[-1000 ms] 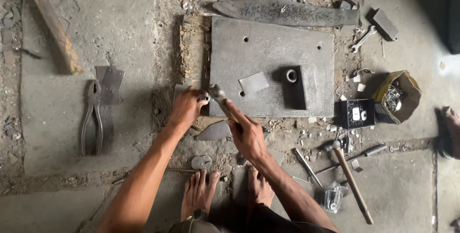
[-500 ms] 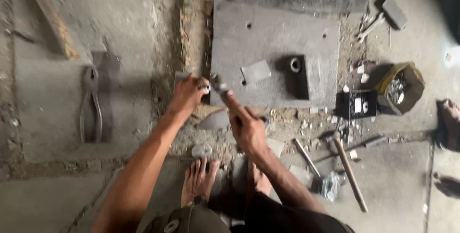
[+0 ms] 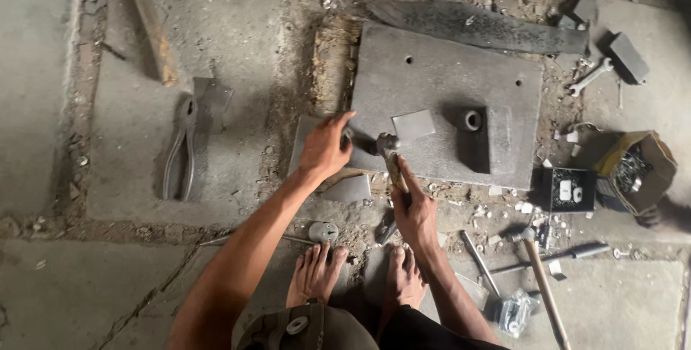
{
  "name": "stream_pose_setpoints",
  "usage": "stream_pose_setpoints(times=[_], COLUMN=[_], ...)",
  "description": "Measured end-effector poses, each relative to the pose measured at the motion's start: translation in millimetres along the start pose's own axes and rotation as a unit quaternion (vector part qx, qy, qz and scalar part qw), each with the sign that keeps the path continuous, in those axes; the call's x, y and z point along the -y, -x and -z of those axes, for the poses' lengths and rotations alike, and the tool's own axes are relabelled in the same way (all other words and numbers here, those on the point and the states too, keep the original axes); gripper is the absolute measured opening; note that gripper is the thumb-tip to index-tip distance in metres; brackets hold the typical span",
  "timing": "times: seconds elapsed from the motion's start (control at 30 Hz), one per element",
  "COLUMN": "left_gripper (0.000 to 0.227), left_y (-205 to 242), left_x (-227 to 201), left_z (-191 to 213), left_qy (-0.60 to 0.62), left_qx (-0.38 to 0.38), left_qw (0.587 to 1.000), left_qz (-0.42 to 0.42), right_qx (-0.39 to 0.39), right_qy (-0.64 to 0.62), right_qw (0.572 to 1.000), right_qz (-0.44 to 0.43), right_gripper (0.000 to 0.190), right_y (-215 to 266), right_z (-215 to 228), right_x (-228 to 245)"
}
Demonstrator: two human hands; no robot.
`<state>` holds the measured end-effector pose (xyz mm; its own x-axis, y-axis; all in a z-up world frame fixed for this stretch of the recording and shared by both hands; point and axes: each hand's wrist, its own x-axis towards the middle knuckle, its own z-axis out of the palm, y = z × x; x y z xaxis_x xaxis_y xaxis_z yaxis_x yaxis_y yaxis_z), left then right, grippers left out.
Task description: The person uses a hammer and a metal punch to create holes in small rectangular metal plates placed on a stone anvil. They repeatedly position the punch, strike it, and adjust the plates to work on different spots.
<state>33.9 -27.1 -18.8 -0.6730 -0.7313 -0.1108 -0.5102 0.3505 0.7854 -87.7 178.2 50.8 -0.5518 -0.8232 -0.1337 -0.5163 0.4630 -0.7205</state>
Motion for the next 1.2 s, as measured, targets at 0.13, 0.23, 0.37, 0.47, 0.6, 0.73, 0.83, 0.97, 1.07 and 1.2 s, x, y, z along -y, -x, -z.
stream_pose_setpoints(times=[0.13, 0.23, 0.37, 0.47, 0.6, 0.73, 0.83, 0.97, 1.07, 1.2], left_gripper=[0.034, 0.029, 0.023, 0.023, 0.024, 0.025, 0.024, 0.023, 0.023, 0.019], left_y=[5, 6, 14, 24, 31, 39, 37, 36, 39, 36], left_x=[-4, 7, 22, 25, 20, 18, 17, 15, 17, 10], left_z=[-2, -8, -12, -12, -14, -16, -15, -14, -16, -6], left_qy=[0.123, 0.17, 0.128, 0.098, 0.088, 0.158, 0.141, 0.131, 0.136, 0.197], left_qx=[-0.023, -0.013, -0.038, 0.004, -0.015, -0.049, -0.031, -0.054, -0.062, -0.052], left_qw=[0.987, 0.974, 0.977, 0.972, 0.977, 0.963, 0.959, 0.968, 0.962, 0.958], left_qz=[0.099, 0.152, 0.166, 0.211, 0.195, 0.213, 0.243, 0.207, 0.228, 0.2], right_qx=[-0.006, 0.005, 0.005, 0.021, 0.057, 0.001, 0.014, 0.042, 0.047, 0.025], right_qy=[-0.019, -0.011, 0.008, 0.008, 0.039, 0.017, 0.03, 0.046, 0.071, 0.085], right_qw=[1.0, 1.0, 1.0, 0.999, 0.997, 0.995, 0.995, 0.995, 0.994, 0.993], right_qz=[-0.005, -0.025, -0.005, -0.028, -0.039, 0.097, 0.094, 0.081, 0.069, 0.082], right_gripper=[0.059, 0.059, 0.06, 0.059, 0.058, 0.059, 0.06, 0.061, 0.06, 0.062], right_y=[9, 8, 7, 8, 8, 11, 3, -7, -3, -4], right_z=[3, 2, 1, 5, 13, 5, -5, -13, -19, -11], right_x=[-10, -16, -19, -14, 0, 16, 23, 29, 29, 30])
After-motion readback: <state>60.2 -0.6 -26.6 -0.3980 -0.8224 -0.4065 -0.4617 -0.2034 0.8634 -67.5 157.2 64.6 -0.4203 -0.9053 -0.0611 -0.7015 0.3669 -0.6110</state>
